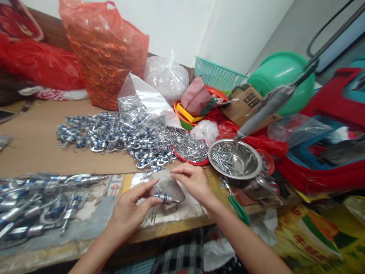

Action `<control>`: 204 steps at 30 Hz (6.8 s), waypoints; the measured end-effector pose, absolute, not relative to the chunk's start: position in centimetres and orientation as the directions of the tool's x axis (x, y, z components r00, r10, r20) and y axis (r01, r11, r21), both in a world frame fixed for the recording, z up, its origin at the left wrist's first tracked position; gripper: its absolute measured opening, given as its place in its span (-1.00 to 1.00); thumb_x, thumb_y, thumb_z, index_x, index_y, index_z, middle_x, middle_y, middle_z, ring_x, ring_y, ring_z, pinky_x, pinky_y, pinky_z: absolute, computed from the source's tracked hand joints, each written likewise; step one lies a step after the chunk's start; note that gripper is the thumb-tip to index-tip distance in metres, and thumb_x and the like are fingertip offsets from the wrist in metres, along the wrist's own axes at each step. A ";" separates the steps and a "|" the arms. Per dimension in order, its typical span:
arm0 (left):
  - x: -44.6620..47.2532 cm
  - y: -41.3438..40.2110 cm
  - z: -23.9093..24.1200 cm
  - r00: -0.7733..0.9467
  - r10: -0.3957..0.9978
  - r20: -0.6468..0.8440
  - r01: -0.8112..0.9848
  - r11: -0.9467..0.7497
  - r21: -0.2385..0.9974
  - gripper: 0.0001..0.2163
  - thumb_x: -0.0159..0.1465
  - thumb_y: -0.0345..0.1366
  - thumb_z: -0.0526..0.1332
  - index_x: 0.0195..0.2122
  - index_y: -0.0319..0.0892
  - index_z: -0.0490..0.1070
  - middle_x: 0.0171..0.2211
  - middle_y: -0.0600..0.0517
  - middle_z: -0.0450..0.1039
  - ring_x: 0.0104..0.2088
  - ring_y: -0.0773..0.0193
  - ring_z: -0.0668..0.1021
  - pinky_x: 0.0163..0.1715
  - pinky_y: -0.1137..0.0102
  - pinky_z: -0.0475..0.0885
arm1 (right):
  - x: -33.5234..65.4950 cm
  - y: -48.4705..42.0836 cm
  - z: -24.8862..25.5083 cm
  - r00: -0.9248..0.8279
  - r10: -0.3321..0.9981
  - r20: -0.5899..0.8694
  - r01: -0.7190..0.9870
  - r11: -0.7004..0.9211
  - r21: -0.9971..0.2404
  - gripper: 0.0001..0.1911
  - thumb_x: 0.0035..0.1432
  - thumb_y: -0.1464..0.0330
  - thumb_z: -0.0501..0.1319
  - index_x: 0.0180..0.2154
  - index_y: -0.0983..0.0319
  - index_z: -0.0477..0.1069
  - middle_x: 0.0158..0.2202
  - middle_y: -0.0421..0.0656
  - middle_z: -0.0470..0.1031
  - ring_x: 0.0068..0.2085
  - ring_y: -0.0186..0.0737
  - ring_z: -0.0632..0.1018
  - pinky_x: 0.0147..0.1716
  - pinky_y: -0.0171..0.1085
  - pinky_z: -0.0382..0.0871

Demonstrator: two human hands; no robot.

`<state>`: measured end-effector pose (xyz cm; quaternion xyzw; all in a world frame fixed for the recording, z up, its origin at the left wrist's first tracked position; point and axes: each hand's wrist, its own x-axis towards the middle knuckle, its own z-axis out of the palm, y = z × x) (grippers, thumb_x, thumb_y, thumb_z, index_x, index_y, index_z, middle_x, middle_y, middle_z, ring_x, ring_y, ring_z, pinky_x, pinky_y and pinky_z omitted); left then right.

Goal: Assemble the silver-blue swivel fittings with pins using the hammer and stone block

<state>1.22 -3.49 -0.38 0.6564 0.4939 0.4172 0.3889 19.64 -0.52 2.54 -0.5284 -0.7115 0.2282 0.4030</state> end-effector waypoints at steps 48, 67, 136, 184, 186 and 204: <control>1.3 -4.9 1.9 0.105 0.986 -0.127 0.126 0.114 0.985 -0.87 0.00 -0.24 0.24 -0.52 -0.18 0.50 -0.54 0.03 0.53 -0.49 0.23 0.49 -0.44 0.44 0.35 | 18.3 -6.8 0.5 -0.389 0.574 0.720 0.516 0.783 -0.346 -0.65 0.02 0.60 0.11 -0.14 0.22 0.40 -0.23 -0.03 0.49 -0.25 -0.24 0.51 -0.33 -0.29 0.44; 2.1 -5.3 1.0 0.189 0.952 -0.241 -0.223 0.281 0.933 -0.47 -0.02 -0.26 0.28 -0.01 -0.14 0.17 -0.38 0.07 0.47 -0.29 0.26 0.51 -0.27 0.42 0.41 | 18.9 -5.3 2.1 -0.292 0.881 0.374 0.567 0.474 -0.674 -0.87 0.03 0.40 0.21 -0.33 0.21 0.52 -0.41 -0.16 0.53 -0.37 -0.33 0.52 -0.36 -0.40 0.42; 1.7 -2.9 -0.6 0.346 0.902 -0.258 -0.333 0.375 0.865 -0.36 -0.08 -0.37 0.32 0.03 -0.09 0.08 -0.49 0.11 0.45 -0.46 0.28 0.50 -0.39 0.34 0.39 | 23.0 -10.0 3.3 -0.371 0.898 0.238 0.833 0.435 -0.342 -0.44 0.11 0.54 -0.02 0.12 0.03 0.08 -0.23 -0.14 0.46 -0.31 -0.23 0.50 -0.34 -0.29 0.42; 1.6 -3.9 -0.4 0.184 0.981 0.059 0.314 -0.115 0.942 -0.76 -0.01 -0.26 0.27 -0.29 -0.13 0.51 -0.46 0.06 0.50 -0.43 0.26 0.51 -0.38 0.42 0.38 | 21.4 1.2 1.4 -0.007 0.947 0.320 0.623 0.254 -0.740 -0.84 0.06 0.39 0.12 -0.33 0.23 0.46 -0.38 -0.19 0.52 -0.36 -0.32 0.50 -0.35 -0.35 0.36; 1.8 -3.9 -0.5 0.153 0.987 0.049 0.324 -0.097 0.941 -0.70 -0.04 -0.26 0.28 -0.23 -0.15 0.49 -0.46 0.06 0.50 -0.46 0.27 0.49 -0.41 0.42 0.39 | 19.1 -1.7 1.6 -0.058 0.960 0.273 0.396 0.273 -0.877 -0.90 -0.02 0.45 0.19 -0.42 0.23 0.48 -0.44 -0.20 0.50 -0.37 -0.32 0.49 -0.36 -0.36 0.36; 2.5 -4.8 0.9 0.235 0.968 0.089 0.113 -0.118 0.987 -0.85 -0.01 -0.37 0.27 -0.40 -0.07 0.57 -0.53 0.06 0.45 -0.46 0.29 0.49 -0.44 0.47 0.35 | 17.4 -6.3 1.5 -0.048 0.941 0.336 0.124 0.340 -0.932 -0.87 -0.03 0.52 0.21 -0.44 0.21 0.50 -0.43 -0.16 0.51 -0.34 -0.26 0.51 -0.30 -0.29 0.39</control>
